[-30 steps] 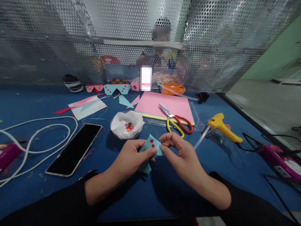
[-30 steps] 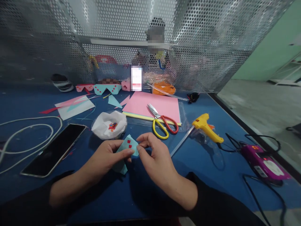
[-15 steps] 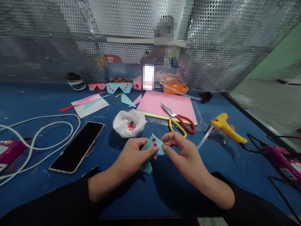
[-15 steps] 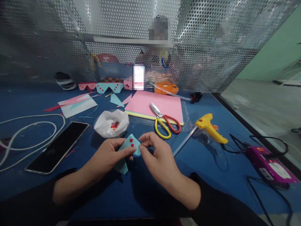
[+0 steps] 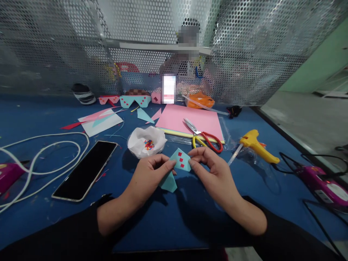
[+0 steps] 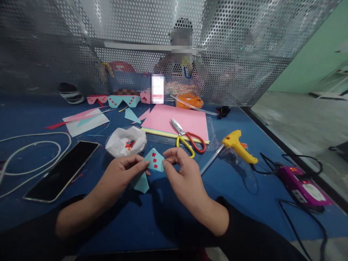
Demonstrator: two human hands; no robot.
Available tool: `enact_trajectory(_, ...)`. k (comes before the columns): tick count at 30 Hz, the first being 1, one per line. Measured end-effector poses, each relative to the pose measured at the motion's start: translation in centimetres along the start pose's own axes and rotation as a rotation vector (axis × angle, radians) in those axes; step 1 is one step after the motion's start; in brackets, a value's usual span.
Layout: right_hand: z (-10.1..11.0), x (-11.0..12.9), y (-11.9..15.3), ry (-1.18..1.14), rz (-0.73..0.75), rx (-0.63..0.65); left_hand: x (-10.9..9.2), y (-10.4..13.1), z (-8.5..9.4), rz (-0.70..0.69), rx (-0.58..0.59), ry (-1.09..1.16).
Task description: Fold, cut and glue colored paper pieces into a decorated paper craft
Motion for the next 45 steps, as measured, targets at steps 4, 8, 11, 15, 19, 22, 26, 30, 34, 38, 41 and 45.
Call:
enact_trajectory(4,-0.8,-0.2,-0.1,-0.107,-0.047,0.056,-0.2,0.2,-0.2,-0.022,0.005,-0.053)
enact_trajectory(8,-1.9,-0.6,0.0,-0.168,-0.095,0.149,-0.2,0.3,-0.5,-0.022,0.027,-0.082)
enact_trajectory(11,-2.0,-0.8,0.1,-0.178,-0.099,0.151,-0.1,0.3,-0.8,-0.010,0.044,-0.096)
enact_trajectory(15,-2.1,-1.0,0.2,-0.187,-0.117,0.146,-0.2,0.4,-0.8,-0.018,0.048,-0.113)
enact_trajectory(19,-2.0,-1.2,0.1,-0.151,-0.129,0.147,-0.4,0.3,-0.6,-0.033,0.039,-0.142)
enact_trajectory(22,-1.6,-1.1,-0.1,-0.107,-0.120,0.133,-0.4,0.2,-0.5,-0.044,0.041,-0.150)
enact_trajectory(26,-0.1,-0.9,-0.5,-0.018,-0.062,0.019,-0.2,0.2,-0.9,-0.034,0.075,-0.163)
enact_trajectory(30,1.6,1.7,-0.4,0.270,0.231,-0.124,0.1,0.5,-1.5,-0.031,0.124,-0.253)
enact_trajectory(34,-0.3,3.4,0.3,0.364,0.484,0.064,-0.6,0.7,-2.0,-0.147,0.176,-0.423)
enact_trajectory(38,-1.0,3.4,0.5,0.413,0.508,0.113,-1.4,0.8,-1.5,-0.241,0.140,-0.541)
enact_trajectory(41,-0.7,3.3,0.5,0.399,0.499,0.078,-2.3,1.0,-0.8,-0.315,0.079,-0.501)
enact_trajectory(45,1.4,2.8,0.1,0.330,0.384,-0.093,-5.8,2.5,0.9,-0.593,-0.157,-0.467)
Point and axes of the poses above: each hand's wrist, its own y-axis away from the middle knuckle, its own z-axis out of the back of the hand, x = y × z, the point moved 9 cm from there along -y, towards the middle knuckle, and after that the axes turned 14 degrees about y, right-handed, at the moved point
